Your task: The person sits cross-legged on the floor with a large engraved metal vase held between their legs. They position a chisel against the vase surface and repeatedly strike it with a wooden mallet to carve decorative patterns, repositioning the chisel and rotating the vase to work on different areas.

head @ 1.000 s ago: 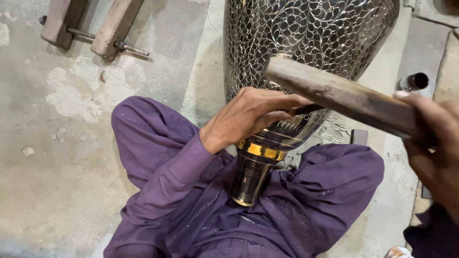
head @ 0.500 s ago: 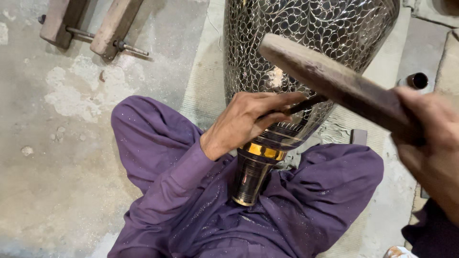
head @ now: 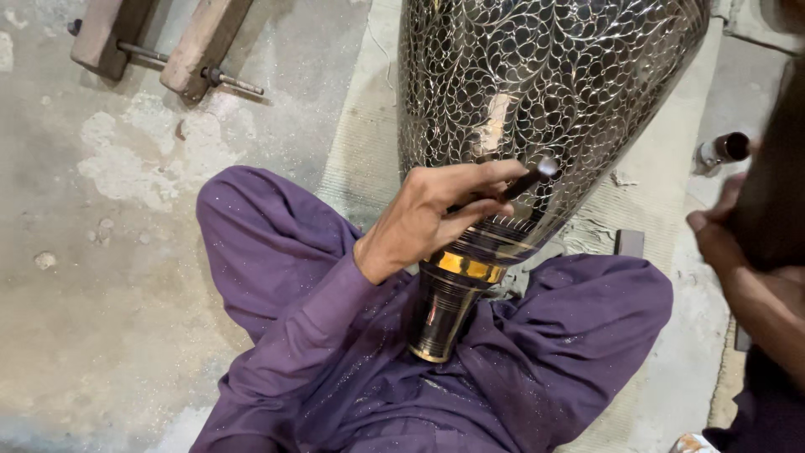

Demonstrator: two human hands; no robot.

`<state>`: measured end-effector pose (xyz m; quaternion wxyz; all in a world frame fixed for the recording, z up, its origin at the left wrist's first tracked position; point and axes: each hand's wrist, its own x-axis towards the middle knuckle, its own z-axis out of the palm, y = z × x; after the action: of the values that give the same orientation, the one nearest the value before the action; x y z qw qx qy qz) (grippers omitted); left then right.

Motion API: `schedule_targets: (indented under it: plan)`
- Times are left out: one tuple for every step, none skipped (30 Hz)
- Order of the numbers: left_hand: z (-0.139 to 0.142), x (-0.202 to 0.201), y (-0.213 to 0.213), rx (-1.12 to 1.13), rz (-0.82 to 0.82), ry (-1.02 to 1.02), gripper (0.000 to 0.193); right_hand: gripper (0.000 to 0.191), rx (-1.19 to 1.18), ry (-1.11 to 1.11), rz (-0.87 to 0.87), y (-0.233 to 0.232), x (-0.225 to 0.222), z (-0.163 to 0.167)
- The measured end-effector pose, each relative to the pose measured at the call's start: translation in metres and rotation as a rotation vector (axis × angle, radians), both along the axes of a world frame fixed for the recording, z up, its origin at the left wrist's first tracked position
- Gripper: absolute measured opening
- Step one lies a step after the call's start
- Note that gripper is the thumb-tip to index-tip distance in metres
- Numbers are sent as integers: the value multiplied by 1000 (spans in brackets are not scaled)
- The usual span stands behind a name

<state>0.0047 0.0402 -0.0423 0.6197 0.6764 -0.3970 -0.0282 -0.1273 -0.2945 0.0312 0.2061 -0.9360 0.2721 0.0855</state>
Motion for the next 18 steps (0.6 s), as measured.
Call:
schedule_targets:
  plan:
    - [1, 1, 0, -10, -9, -2, 45, 47, -34, 86, -46, -10, -5, -9]
    - [2, 2, 0, -22, -20, -6, 45, 47, -50, 2, 35, -18, -11, -15]
    - [2, 3, 0, -10, -31, -6, 45, 48, -62, -96, 129, -27, -14, -17]
    - [3, 4, 0, 2, -41, -4, 44, 48, -72, -169, 204, -32, -20, -17]
    - [4, 4, -1, 14, -49, -2, 44, 49, -94, -179, 229, -36, -22, -16]
    - [4, 4, -1, 19, -50, 5, 44, 50, -109, -171, 246, -37, -26, -12]
    - [4, 4, -1, 23, -52, 11, 45, 51, -142, -167, 266, -37, -27, -8]
    - [5, 4, -2, 26, -54, 18, 45, 51, -169, -185, 304, -35, -29, -5]
    - [5, 3, -2, 53, -52, 14, 44, 52, -205, -213, 354, -33, -29, -1]
    - [5, 2, -2, 81, -50, 6, 44, 53, -245, -246, 408, -30, -28, 1]
    - [5, 1, -2, 110, -45, -1, 43, 54, -265, -276, 455, -28, -28, 2]
    - [5, 0, -2, 81, -32, -22, 44, 55, -304, -303, 506, -26, -26, 3]
    - [5, -1, -2, 51, -20, -46, 45, 56, -329, -324, 533, -26, -27, 3]
    - [5, -2, -1, 21, -11, -71, 47, 56, -350, -334, 528, -26, -27, 1]
    - [5, -1, -1, 34, -9, -63, 47, 57, -379, -316, 517, -27, -28, -1]
    - [6, -1, 0, 46, -5, -50, 47, 58, -410, -298, 514, -28, -30, -3]
    - [5, 0, 0, 59, -2, -40, 46, 59, -412, -346, 529, -29, -32, -5]
    - [5, 0, 1, 58, -2, -44, 46, 60, -414, -372, 544, -29, -35, -7]
